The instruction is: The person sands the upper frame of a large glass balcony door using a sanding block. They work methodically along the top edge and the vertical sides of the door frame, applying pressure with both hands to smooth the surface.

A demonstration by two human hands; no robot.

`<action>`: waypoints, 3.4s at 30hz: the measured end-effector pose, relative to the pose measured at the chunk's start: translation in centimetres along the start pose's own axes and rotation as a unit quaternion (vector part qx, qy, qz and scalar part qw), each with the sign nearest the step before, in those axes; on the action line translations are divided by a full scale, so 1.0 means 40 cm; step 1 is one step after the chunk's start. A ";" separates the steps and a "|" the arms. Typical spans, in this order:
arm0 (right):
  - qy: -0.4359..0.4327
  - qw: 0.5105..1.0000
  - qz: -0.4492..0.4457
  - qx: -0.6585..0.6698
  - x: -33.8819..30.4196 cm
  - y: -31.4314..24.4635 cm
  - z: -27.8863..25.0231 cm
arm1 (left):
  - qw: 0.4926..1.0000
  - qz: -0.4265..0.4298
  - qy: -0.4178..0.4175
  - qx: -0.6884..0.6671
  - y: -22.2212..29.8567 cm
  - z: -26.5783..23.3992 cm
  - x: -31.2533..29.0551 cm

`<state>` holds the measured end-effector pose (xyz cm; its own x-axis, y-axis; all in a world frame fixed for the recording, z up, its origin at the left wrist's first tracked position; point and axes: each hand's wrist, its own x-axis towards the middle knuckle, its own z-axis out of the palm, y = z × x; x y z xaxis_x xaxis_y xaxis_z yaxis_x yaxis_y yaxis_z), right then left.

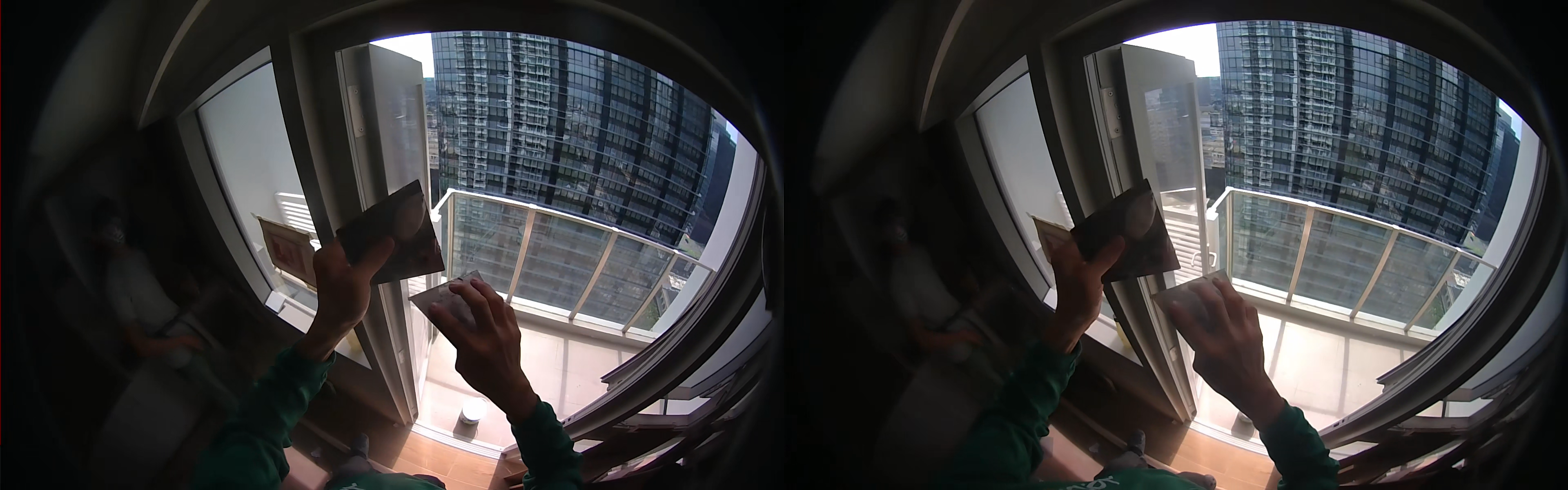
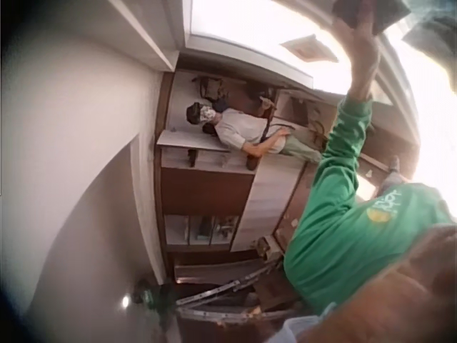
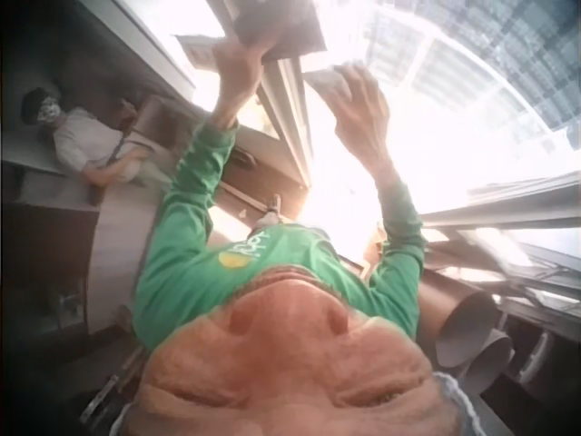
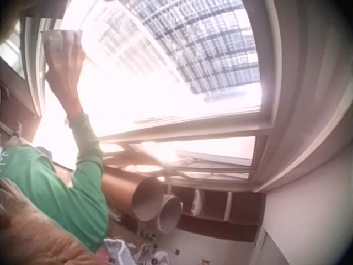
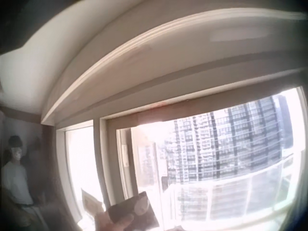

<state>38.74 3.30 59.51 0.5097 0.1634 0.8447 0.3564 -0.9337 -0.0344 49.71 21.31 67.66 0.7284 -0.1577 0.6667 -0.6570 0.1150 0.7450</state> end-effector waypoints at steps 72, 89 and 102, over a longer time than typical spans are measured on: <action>0.361 0.812 0.122 0.442 0.991 0.757 0.759 | 0.868 -0.050 -0.421 -0.258 -0.111 -0.323 0.521; 0.320 0.846 0.112 0.412 1.063 0.790 0.817 | 0.890 -0.022 -0.394 -0.229 -0.110 -0.316 0.512; 0.162 0.858 0.185 0.452 1.106 0.904 0.739 | 0.874 -0.049 -0.414 -0.248 -0.109 -0.312 0.519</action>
<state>97.31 -13.81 79.86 0.5266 -0.3240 0.7860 0.7531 -0.2512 -0.6081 70.13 29.76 78.50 0.2513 -0.8231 0.5093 -0.2840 0.4403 0.8518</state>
